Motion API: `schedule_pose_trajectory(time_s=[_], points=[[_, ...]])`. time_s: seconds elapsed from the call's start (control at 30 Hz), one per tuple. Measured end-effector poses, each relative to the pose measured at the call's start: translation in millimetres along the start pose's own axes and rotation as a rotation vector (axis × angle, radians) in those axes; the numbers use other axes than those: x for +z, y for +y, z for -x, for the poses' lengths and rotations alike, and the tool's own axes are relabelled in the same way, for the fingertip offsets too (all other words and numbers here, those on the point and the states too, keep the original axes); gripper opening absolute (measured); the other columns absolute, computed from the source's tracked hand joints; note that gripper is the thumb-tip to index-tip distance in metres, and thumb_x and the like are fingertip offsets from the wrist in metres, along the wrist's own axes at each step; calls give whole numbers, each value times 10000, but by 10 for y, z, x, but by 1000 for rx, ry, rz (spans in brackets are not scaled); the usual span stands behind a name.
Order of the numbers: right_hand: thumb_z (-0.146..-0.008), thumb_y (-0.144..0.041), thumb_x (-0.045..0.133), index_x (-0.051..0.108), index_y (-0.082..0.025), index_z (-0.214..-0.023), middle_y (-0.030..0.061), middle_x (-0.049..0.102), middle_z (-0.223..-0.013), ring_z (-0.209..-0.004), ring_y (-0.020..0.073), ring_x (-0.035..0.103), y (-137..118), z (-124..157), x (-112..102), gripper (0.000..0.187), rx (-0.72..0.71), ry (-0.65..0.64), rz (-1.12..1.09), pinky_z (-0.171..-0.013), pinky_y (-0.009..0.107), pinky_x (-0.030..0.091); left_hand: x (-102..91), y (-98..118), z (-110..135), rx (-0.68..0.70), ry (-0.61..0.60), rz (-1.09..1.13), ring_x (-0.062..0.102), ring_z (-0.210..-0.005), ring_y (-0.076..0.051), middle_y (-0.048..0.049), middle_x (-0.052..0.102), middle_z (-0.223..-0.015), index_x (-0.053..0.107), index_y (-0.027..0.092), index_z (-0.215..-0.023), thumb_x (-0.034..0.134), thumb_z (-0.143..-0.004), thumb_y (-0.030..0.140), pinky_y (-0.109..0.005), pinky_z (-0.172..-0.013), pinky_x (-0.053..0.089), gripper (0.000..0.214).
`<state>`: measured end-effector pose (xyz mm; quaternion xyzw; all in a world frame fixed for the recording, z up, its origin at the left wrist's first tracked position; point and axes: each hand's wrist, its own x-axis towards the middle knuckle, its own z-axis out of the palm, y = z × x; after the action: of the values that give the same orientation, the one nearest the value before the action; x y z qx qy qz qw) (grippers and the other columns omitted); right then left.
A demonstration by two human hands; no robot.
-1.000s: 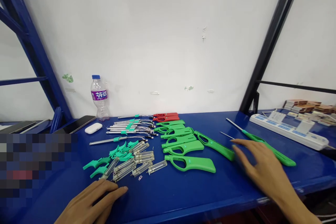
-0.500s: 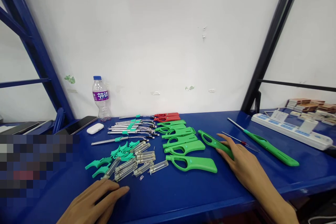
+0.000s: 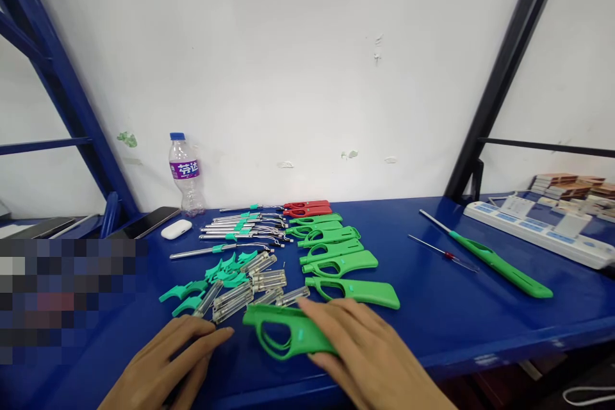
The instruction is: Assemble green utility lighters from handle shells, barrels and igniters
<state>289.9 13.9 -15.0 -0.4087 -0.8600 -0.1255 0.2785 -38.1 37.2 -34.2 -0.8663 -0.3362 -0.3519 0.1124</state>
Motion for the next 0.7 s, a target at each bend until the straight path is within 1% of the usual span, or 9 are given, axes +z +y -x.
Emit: schedule_pose_trajectory(time_s=[0.1,0.3,0.4,0.47,0.5,0.53,0.57,0.63,0.7], points=[[-1198,-456,357,570,-253,-1518,-16,829,-1303,-1113,149,823,-134,-112,90,434,-116,-46,-20,-971,209,641,7,13,-5,-45,1,45,745,-877,-158,-36,744,-985,673,247,-1250,463,-1068,86,-233,-836,633,321],[-1173,-453,473,662,-241,-1413,-10,829,-1309,-1094,139,834,-46,-90,148,372,-178,-32,-49,-995,173,612,22,44,11,-76,-4,55,717,-936,-175,-45,730,-1029,665,248,-1246,474,-1037,35,-267,-870,619,355],[-1167,-449,494,692,-247,-1380,1,836,-1290,-1083,144,840,-17,-91,171,354,-189,-37,-78,-997,174,614,-39,-37,12,-100,63,42,687,-1065,-188,-72,703,-1133,639,243,-1302,495,-1042,25,-289,-918,595,369],[-1174,-424,482,708,-245,-1356,8,845,-1266,-1066,142,844,-16,-108,185,341,-207,-22,-93,-991,172,617,-113,-165,-62,-130,68,-60,672,-1100,-215,-83,695,-1163,638,248,-1314,489,-1068,65,-349,-927,584,341],[-1181,-406,467,715,-243,-1341,8,851,-1247,-1056,139,846,-20,-118,189,338,-213,-8,-97,-985,170,619,-153,-250,-133,-138,30,-147,674,-1060,-229,-84,701,-1141,656,247,-1288,473,-1089,110,-379,-902,584,303],[-1188,-390,446,720,-239,-1330,6,857,-1229,-1047,136,848,-25,-129,191,343,-217,5,-100,-974,168,622,-189,-347,-224,-169,-84,-245,675,-1049,-244,-86,706,-1137,674,248,-1253,421,-1116,158,-419,-906,586,302],[-1194,-378,428,725,-237,-1318,3,863,-1211,-1040,134,849,-33,-138,190,351,-216,14,-100,-959,168,627,-218,-453,-333,-202,-151,-282,678,-1064,-262,-95,713,-1140,699,236,-1225,401,-1124,172,-458,-930,584,321],[-1194,-377,422,737,-236,-1282,-3,870,-1178,-1019,135,852,-49,-151,181,356,-217,25,-97,-918,173,644,-242,-678,-574,-231,-267,-331,687,-1087,-282,-91,731,-1135,729,220,-1194,468,-1110,178,-517,-988,574,277],[-1185,-399,444,743,-233,-1271,-2,870,-1170,-1011,147,852,-60,-154,167,352,-217,29,-85,-898,194,659,-212,-899,-795,-259,-390,-389,693,-1123,-298,-86,740,-1118,745,189,-1125,620,-1071,231,-558,-1018,566,142]])
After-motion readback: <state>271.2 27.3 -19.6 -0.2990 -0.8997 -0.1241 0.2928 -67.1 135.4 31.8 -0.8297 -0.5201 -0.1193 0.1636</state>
